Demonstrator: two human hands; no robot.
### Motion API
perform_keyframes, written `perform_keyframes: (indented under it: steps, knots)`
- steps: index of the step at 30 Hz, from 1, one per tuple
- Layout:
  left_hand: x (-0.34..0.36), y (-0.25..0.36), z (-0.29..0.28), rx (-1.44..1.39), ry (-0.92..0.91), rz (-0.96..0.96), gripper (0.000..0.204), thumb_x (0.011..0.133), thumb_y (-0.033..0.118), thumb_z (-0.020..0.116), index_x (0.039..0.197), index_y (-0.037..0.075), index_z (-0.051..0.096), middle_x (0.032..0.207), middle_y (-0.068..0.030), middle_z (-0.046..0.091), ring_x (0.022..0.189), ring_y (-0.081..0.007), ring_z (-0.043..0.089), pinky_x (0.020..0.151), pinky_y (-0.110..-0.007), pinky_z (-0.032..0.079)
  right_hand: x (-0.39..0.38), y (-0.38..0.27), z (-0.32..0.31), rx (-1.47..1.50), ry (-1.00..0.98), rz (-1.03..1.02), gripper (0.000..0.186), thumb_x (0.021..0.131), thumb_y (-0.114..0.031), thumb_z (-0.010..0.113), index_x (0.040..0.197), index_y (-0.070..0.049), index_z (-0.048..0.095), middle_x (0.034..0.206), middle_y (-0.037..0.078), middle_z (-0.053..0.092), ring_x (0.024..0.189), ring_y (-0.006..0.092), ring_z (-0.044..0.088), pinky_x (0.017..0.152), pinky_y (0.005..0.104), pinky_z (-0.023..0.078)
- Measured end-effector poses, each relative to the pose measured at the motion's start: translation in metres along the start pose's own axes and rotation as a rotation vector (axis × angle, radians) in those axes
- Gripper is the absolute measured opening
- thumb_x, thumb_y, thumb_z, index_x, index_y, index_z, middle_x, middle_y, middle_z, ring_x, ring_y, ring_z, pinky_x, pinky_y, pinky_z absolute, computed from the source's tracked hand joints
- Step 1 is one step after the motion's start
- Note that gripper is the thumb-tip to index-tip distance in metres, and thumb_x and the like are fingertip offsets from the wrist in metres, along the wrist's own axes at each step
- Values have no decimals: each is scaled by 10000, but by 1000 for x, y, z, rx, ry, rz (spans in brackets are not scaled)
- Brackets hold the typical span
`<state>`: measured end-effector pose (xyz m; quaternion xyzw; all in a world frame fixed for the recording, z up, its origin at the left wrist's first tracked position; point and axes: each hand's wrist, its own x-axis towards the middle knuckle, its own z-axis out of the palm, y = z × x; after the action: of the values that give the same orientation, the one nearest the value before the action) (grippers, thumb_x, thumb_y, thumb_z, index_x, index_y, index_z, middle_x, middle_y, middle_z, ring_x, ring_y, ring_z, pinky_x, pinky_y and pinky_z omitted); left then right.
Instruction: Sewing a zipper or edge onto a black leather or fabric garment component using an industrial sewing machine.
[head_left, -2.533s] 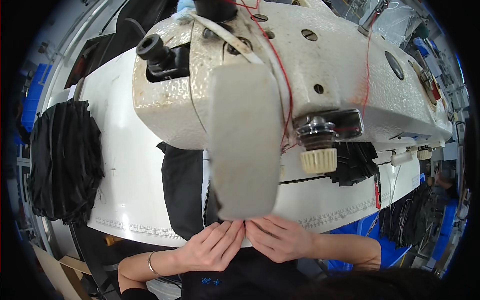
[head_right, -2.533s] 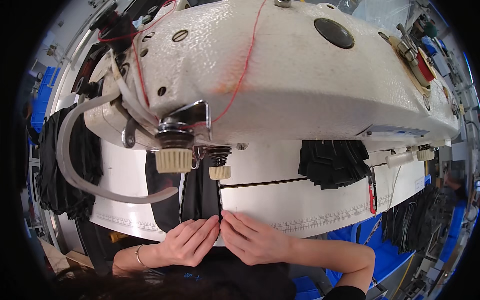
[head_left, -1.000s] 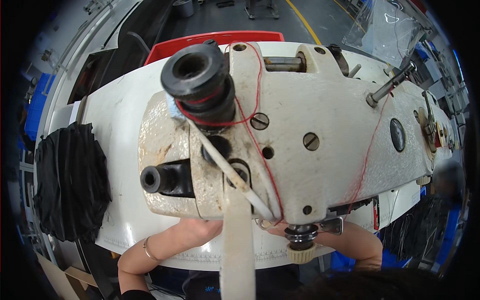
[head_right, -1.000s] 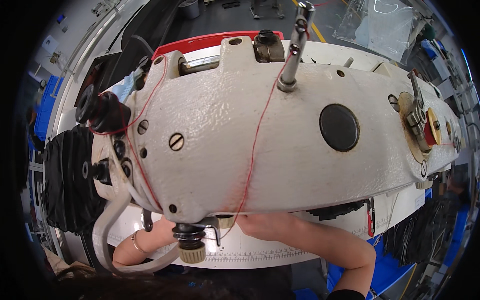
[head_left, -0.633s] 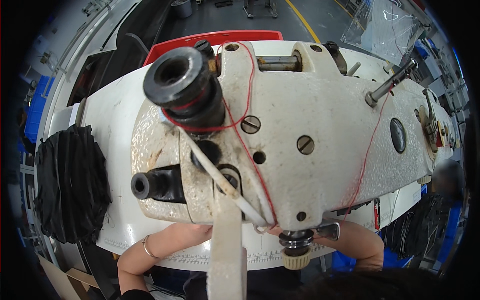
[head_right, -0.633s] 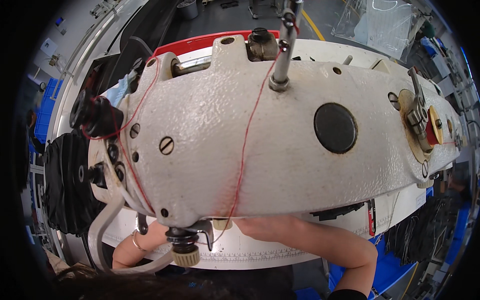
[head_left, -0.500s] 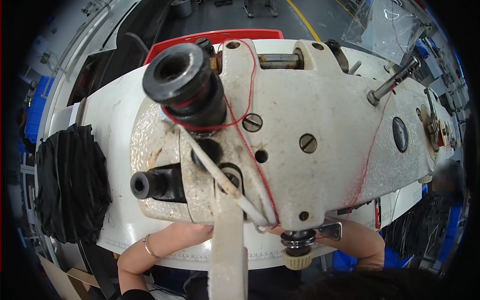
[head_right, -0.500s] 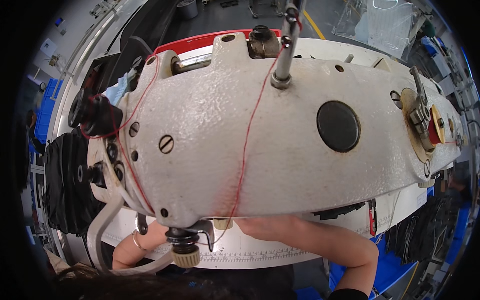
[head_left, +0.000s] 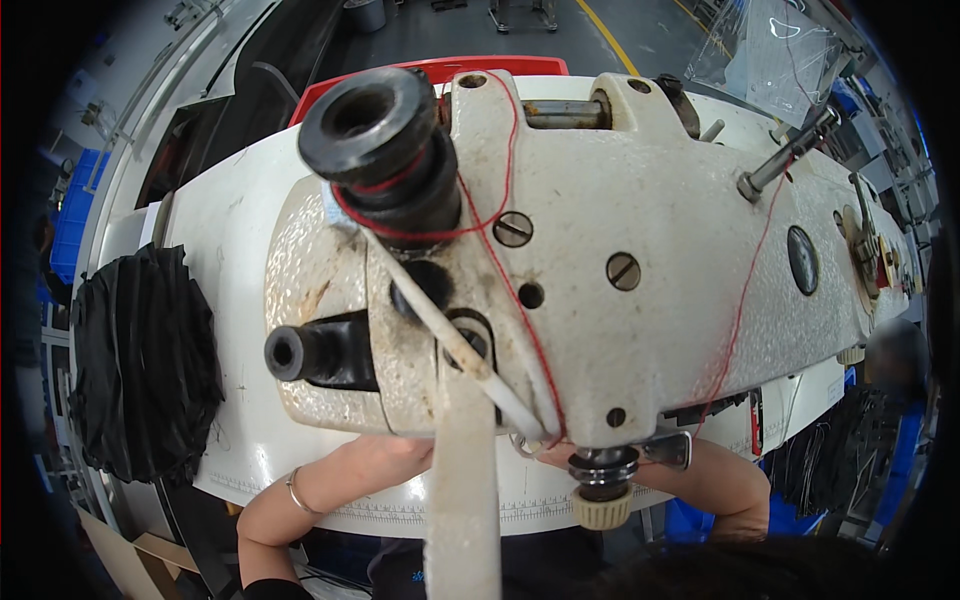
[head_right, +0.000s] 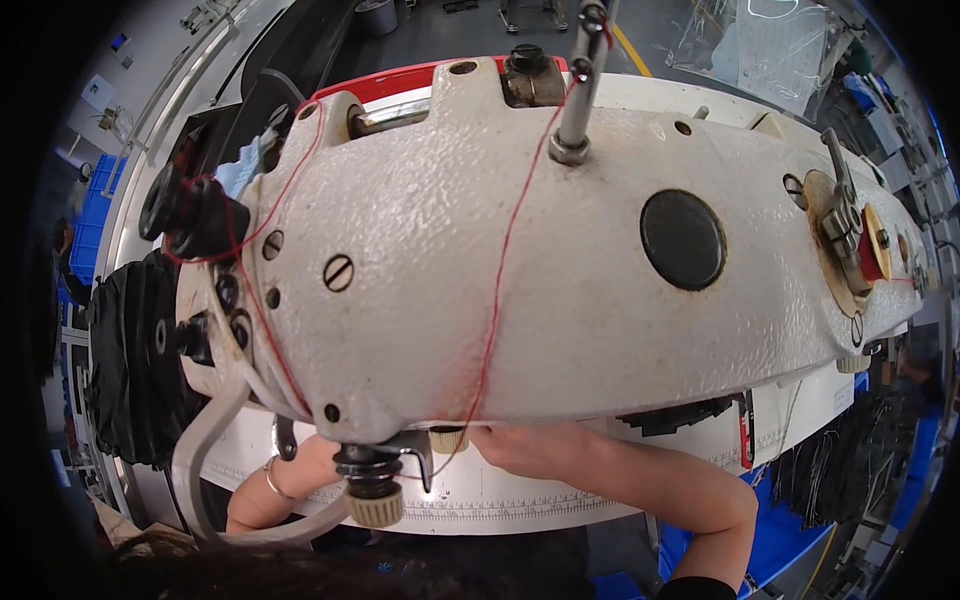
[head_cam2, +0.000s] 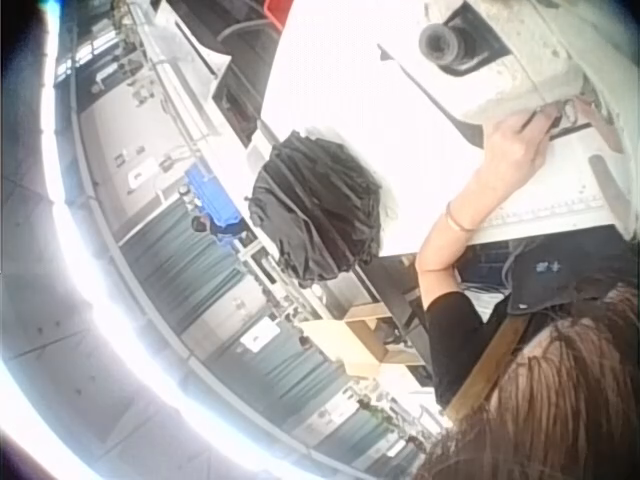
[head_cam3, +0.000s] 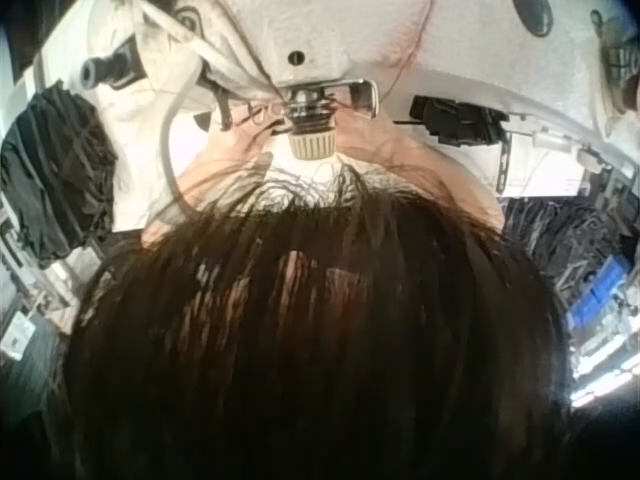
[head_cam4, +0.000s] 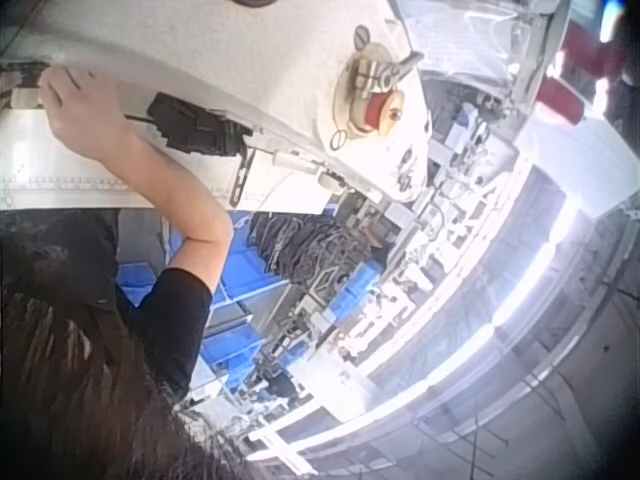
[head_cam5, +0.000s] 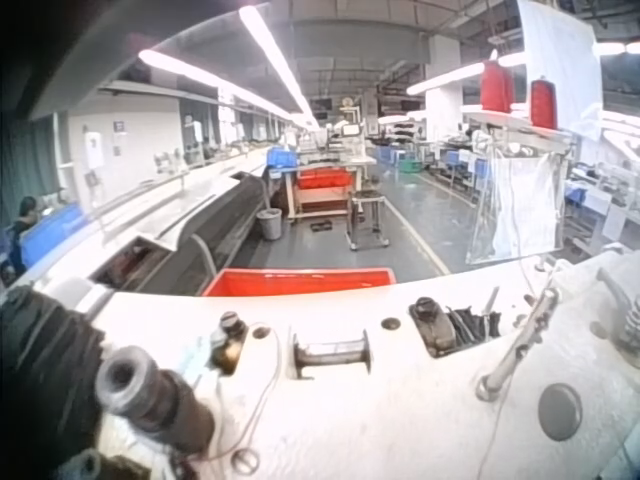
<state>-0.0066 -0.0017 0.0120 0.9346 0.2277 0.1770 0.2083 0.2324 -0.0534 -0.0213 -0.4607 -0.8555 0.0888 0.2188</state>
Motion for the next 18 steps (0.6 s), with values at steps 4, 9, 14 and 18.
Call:
perform_keyframes:
  steps: [4, 9, 14, 18]
  knots:
    - [4, 4, 1, -90, 20, -43, 384, 622, -13, 663, 1005, 17, 660, 1006, -160, 631, 900, -290, 633, 798, -376, 516, -7, -2, -4, -17, -104, 44, 140, 766, -96, 561, 863, -34, 641, 826, 91, 620, 823, 209, 592, 684, 363, 490]
    - [6, -2, 13, -146, 124, -91, 390, 584, -37, 651, 970, 17, 660, 938, -96, 648, 849, -261, 632, 768, -391, 510, 23, 7, -3, 258, 94, 159, 121, 760, -83, 545, 821, -32, 636, 813, 82, 617, 815, 191, 592, 646, 360, 490]
    - [6, -8, 11, -42, 120, 14, 380, 587, -4, 669, 965, 37, 657, 926, -90, 645, 843, -252, 628, 736, -385, 511, 25, 6, -6, 604, 370, 312, 112, 753, -67, 525, 768, -29, 629, 796, 70, 614, 804, 169, 591, 599, 356, 489]
    - [6, -4, 9, -94, 128, -55, 368, 598, 3, 672, 965, 33, 657, 912, -100, 641, 835, -270, 623, 746, -397, 501, 2, -1, 18, -95, 2, -227, 87, 674, -77, 578, 714, -21, 632, 813, 86, 619, 824, 209, 592, 583, 418, 487]
